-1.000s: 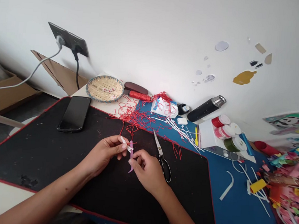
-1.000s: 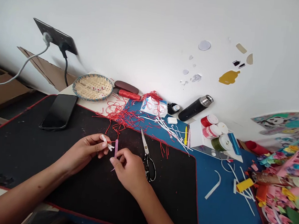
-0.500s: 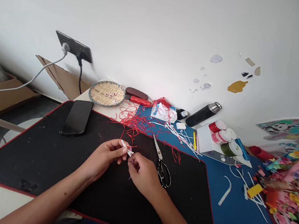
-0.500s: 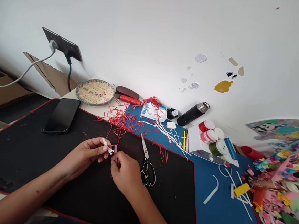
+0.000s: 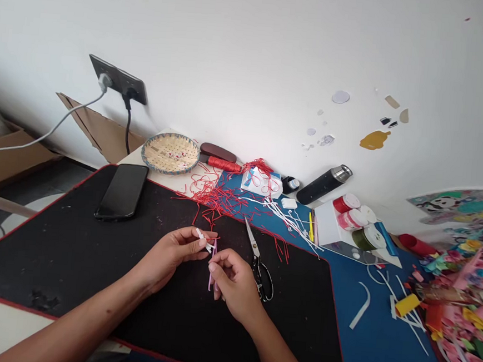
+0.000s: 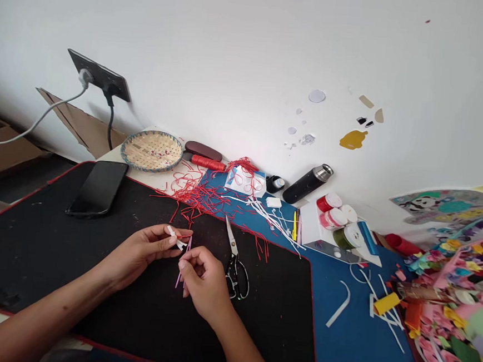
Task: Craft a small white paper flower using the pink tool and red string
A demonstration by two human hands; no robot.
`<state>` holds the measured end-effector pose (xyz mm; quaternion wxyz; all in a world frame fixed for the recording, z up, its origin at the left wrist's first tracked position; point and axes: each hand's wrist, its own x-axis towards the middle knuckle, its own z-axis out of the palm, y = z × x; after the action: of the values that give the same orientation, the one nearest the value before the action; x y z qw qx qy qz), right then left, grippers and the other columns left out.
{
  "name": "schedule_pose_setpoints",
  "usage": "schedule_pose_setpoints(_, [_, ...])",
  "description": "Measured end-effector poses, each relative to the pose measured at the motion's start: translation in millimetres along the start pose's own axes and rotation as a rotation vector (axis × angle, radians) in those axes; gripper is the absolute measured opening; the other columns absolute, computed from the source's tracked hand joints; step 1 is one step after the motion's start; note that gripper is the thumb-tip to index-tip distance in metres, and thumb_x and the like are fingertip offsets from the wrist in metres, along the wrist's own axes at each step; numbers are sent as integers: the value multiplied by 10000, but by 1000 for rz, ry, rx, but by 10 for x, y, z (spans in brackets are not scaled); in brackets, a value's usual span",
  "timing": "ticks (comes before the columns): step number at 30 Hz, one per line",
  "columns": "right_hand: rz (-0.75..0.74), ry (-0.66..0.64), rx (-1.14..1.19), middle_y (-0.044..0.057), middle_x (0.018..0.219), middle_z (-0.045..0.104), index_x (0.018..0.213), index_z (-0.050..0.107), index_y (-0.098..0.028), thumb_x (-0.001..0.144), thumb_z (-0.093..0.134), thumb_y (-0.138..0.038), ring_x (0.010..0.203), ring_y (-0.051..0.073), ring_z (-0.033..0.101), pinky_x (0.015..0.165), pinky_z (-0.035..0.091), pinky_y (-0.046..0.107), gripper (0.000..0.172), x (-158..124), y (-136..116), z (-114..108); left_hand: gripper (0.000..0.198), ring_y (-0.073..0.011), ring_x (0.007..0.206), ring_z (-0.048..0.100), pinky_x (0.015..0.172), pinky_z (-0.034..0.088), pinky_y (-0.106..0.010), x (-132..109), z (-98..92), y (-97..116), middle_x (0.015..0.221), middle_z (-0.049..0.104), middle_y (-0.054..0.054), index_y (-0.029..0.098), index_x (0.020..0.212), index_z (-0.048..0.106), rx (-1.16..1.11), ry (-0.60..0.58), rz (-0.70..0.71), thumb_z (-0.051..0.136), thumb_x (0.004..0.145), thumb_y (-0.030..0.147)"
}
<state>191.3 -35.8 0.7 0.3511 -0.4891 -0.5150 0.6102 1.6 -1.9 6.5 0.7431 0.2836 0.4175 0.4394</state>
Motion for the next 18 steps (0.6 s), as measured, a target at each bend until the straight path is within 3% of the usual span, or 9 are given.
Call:
schedule_pose_setpoints(7, [33, -26, 35, -39, 653, 605, 963, 677, -182, 936, 688, -486, 433, 76, 534, 403, 346, 168, 305, -30, -17, -8, 227, -288, 1103, 699, 935, 573, -385, -5, 28, -16, 1195, 795, -131, 181, 868, 814, -88, -64, -11, 915, 770, 359])
schedule_pose_setpoints(12, [6, -45, 24, -61, 634, 555, 955, 692, -184, 931, 698, -404, 421, 67, 519, 412, 348, 167, 221, -22, 1, 58, 233, -276, 1054, 721, 939, 567, -383, -15, 57, -36, 1167, 809, -126, 183, 854, 812, -141, -114, -27, 930, 750, 356])
schedule_pose_setpoints(18, [-86, 65, -77, -57, 630, 549, 950, 707, -184, 959, 652, -352, 438, 74, 514, 440, 383, 181, 177, 11, 10, 59, 250, -279, 1056, 707, 948, 572, -394, -17, 47, -38, 1165, 800, -120, 183, 857, 821, -100, -70, -17, 936, 745, 374])
